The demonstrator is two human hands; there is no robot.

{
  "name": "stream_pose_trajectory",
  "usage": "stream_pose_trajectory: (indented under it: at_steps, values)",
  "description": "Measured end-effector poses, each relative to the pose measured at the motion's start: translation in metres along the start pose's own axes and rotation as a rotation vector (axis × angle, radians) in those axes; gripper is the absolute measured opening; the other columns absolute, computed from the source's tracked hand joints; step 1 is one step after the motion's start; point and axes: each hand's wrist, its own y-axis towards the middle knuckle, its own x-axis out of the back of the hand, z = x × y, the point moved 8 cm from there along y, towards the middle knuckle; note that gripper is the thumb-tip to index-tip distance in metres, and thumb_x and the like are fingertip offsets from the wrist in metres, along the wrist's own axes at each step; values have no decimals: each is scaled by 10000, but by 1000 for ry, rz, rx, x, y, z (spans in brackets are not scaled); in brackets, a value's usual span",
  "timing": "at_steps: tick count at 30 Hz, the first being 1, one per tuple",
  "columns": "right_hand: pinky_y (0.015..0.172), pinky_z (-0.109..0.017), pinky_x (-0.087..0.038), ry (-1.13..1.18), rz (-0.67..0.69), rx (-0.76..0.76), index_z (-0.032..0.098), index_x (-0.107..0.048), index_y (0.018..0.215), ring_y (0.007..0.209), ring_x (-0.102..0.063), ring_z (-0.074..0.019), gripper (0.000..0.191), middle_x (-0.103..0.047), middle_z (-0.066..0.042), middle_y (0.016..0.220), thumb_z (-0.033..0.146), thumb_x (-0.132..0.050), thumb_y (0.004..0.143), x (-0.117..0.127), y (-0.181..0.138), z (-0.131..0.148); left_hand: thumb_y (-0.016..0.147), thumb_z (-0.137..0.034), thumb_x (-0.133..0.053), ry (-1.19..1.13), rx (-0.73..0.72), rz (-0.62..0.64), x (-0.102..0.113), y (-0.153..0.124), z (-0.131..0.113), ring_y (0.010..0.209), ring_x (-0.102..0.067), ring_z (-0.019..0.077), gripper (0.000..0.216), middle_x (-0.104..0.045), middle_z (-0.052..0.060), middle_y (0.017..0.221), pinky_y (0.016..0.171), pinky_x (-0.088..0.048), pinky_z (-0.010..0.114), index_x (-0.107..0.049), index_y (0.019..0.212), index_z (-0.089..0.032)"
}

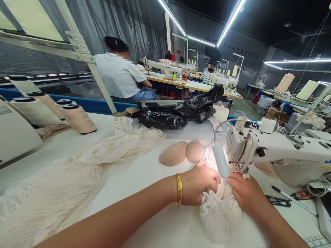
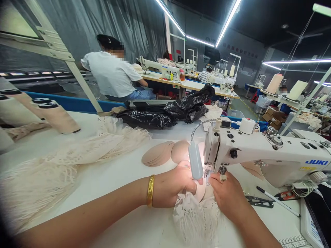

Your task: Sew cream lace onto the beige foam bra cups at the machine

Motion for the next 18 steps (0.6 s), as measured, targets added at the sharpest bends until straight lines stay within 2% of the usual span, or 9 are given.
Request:
stream_pose_trajectory:
  at_steps: [2,6,11,13,16,18]
  values:
    - [725,-307,-483,21,-16,48,250,-663,1126,1039,-634,-235,419,-724,-38,1163,-1,-459,861,3,-2,5,626,-36,-676,55,-25,23,1,0,-5,937,-675,238,166,-741,12,1079,936,-392,427,-619,681,-182]
    - [675,-294,-467,69,-52,146,241,-670,1037,1040,-634,-224,378,-728,-42,1146,-12,-447,866,9,-5,15,456,54,-566,238,-50,67,0,0,-17,714,-610,194,294,-710,-26,821,846,-392,418,-458,611,-171]
    - [716,-315,-506,72,-42,117,243,-666,1018,1006,-642,-232,330,-739,-39,1080,17,-457,903,9,-4,10,446,30,-567,278,-50,31,2,1,-19,637,-550,175,307,-675,-30,743,796,-389,418,-397,596,-177]
    - [746,-330,-525,69,-48,87,255,-665,1038,1024,-638,-242,341,-738,-37,1078,21,-461,897,9,-4,6,486,14,-587,284,-40,15,2,2,-15,630,-545,176,287,-656,-22,706,800,-391,417,-397,586,-176]
    - [727,-346,-541,43,-74,38,254,-652,1123,952,-642,-247,377,-727,-56,1069,35,-448,894,12,-5,1,538,-7,-593,271,-16,-20,4,2,-8,669,-565,195,223,-637,-8,690,832,-399,420,-495,627,-186]
    - [665,-353,-540,-11,-91,-7,228,-639,1169,840,-635,-253,370,-714,-72,933,63,-423,918,15,-6,-3,556,-12,-586,256,-3,-45,5,2,-3,718,-585,212,246,-638,-3,708,862,-399,426,-580,711,-203]
